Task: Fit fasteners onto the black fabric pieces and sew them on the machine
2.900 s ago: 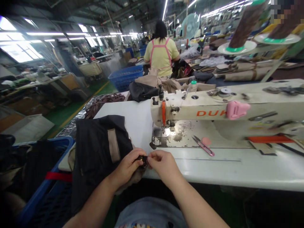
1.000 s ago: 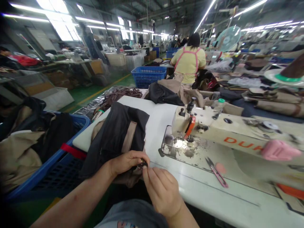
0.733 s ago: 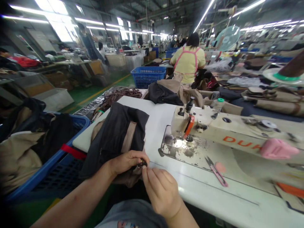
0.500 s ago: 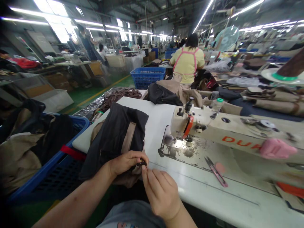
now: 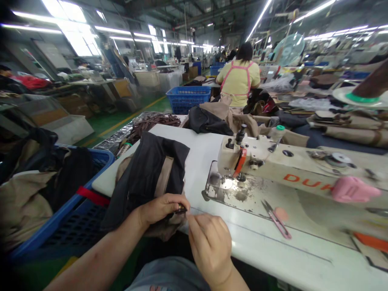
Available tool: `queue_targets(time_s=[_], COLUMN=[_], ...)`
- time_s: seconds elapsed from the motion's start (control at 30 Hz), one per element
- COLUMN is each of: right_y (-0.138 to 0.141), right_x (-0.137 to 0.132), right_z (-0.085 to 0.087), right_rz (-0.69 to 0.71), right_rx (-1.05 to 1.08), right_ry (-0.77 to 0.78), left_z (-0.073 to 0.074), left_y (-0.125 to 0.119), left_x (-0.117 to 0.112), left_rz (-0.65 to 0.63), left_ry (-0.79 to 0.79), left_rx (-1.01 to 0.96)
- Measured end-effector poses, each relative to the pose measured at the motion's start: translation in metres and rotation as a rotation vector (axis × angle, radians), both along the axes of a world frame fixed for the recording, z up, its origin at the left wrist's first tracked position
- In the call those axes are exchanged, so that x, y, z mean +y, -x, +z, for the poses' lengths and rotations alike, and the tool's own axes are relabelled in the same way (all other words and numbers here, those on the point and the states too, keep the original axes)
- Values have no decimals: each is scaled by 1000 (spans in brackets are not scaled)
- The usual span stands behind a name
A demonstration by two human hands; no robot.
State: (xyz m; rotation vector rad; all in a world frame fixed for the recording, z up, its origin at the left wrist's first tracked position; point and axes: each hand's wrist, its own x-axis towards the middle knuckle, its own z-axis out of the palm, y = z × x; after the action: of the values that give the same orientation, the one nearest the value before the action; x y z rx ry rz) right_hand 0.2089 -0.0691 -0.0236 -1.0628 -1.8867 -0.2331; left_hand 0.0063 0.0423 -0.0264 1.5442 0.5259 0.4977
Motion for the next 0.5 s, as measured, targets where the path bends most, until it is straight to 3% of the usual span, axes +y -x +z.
queue_targets(time_s=[0.33,0.5], right_y=[5,6], right_x=[-1,-7], right_z=[10,4], right_rz=[-37,-95], right_rx=[215,436], right_ry=[152,479], left_z=[0,7], left_y=[0,-6], left_x=[-1,-6], left_rz=[-15,22], left_ry=[-12,-69], left_rx=[-5,30])
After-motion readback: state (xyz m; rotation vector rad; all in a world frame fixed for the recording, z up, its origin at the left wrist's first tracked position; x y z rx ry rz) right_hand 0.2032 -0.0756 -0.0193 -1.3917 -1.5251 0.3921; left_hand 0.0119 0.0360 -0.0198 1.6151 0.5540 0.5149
